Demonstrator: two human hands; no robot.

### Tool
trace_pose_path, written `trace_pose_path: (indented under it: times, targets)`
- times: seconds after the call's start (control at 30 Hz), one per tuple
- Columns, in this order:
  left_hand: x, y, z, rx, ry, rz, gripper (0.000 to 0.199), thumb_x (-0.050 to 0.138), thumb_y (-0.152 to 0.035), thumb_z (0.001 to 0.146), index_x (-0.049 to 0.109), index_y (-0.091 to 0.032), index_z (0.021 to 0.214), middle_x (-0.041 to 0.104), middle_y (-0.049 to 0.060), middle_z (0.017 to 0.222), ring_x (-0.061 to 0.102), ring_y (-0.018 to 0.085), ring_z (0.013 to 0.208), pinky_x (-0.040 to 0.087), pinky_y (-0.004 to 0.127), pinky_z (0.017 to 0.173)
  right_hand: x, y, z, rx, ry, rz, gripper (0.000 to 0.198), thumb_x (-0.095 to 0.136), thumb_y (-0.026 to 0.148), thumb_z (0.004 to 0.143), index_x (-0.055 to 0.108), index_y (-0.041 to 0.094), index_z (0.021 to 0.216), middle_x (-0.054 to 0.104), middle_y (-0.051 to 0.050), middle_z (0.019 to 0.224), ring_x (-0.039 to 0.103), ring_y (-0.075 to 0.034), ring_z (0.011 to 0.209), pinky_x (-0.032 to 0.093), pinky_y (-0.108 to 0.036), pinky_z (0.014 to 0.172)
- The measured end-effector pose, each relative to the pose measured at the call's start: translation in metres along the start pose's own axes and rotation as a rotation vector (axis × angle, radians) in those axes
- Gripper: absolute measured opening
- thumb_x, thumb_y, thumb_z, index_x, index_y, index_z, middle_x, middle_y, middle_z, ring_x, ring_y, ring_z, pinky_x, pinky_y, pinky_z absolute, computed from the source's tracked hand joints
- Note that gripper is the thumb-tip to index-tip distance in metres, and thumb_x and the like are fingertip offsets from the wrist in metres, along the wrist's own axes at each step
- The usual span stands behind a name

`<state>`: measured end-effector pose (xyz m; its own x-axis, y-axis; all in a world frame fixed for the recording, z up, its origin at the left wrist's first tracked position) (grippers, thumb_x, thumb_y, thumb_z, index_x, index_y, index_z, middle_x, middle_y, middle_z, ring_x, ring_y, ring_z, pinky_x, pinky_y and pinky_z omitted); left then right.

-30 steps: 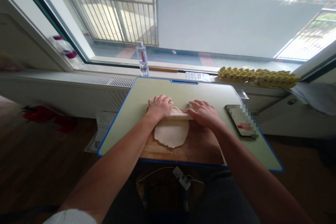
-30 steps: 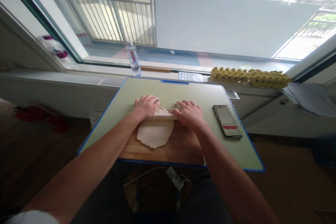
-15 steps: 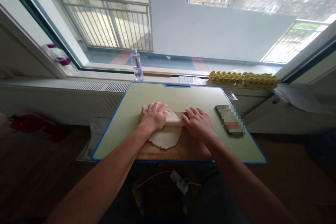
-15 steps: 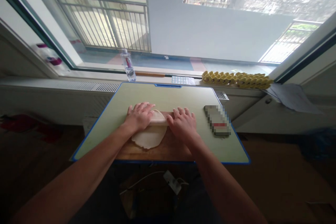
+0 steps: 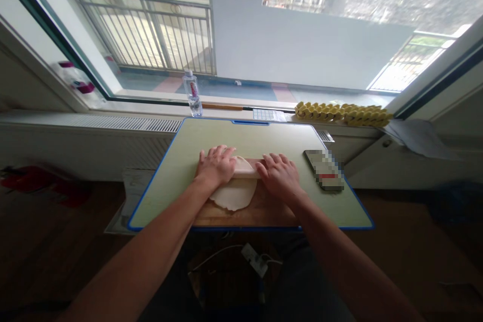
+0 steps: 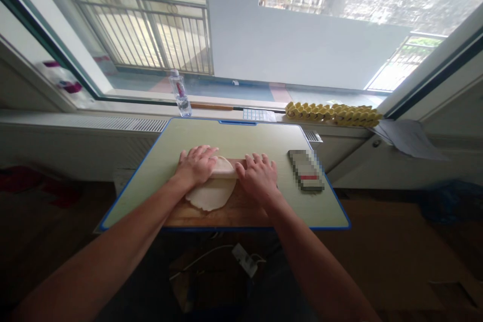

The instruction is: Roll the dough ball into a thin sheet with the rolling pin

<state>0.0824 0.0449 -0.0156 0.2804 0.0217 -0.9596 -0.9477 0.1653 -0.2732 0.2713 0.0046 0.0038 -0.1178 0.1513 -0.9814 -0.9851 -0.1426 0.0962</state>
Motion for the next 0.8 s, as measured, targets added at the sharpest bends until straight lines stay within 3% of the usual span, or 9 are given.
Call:
trace_pose_path:
  times: [0.2, 0.43, 0.7, 0.8]
  targets:
    - [-0.001, 0.003, 0.026, 0.003, 0.033, -0.012, 0.057, 0.034, -0.046, 0.107, 0.057, -0.027, 0.155, 0.050, 0.014, 0.166, 0.046, 0.038, 0.149, 0.029, 0.071, 0.123, 0.012, -0.007, 0.029, 0.040, 0.121, 0.003, 0.054, 0.038, 0.055, 0.110, 0.062, 0.029, 0.151, 0.055, -0.009, 0.162, 0.045, -0.032, 0.149, 0.039, -0.051, 0.120]
    - [0.003, 0.008, 0.046, -0.025, 0.060, -0.029, 0.055, 0.035, -0.046, 0.106, 0.059, -0.029, 0.153, 0.052, 0.013, 0.164, 0.048, 0.038, 0.147, 0.031, 0.070, 0.122, 0.023, -0.016, 0.051, 0.056, 0.146, 0.040, 0.060, 0.039, 0.055, 0.108, 0.058, 0.024, 0.156, 0.054, -0.011, 0.162, 0.049, -0.034, 0.146, 0.040, -0.053, 0.119]
    - [0.003, 0.000, 0.028, 0.006, 0.076, -0.005, 0.058, 0.031, -0.047, 0.107, 0.054, -0.031, 0.158, 0.047, 0.010, 0.168, 0.045, 0.036, 0.150, 0.030, 0.068, 0.124, 0.020, -0.009, 0.031, 0.030, 0.167, -0.052, 0.056, 0.030, 0.052, 0.111, 0.060, 0.029, 0.152, 0.053, -0.007, 0.164, 0.045, -0.032, 0.148, 0.041, -0.053, 0.118]
    - [0.003, -0.001, 0.018, 0.005, 0.068, 0.030, 0.058, 0.028, -0.051, 0.108, 0.052, -0.034, 0.159, 0.046, 0.007, 0.170, 0.044, 0.034, 0.151, 0.030, 0.065, 0.126, 0.017, -0.007, 0.020, 0.039, 0.140, -0.086, 0.060, 0.030, 0.053, 0.111, 0.057, 0.024, 0.155, 0.055, -0.009, 0.162, 0.045, -0.032, 0.147, 0.040, -0.051, 0.119]
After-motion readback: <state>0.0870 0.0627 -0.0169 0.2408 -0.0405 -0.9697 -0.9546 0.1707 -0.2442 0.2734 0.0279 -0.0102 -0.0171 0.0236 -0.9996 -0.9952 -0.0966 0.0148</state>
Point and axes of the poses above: each hand's wrist, its own z-axis towards the middle knuckle, its own x-axis out of the palm, y = z × x, the point moved 10 cm from there along z, towards the middle knuckle
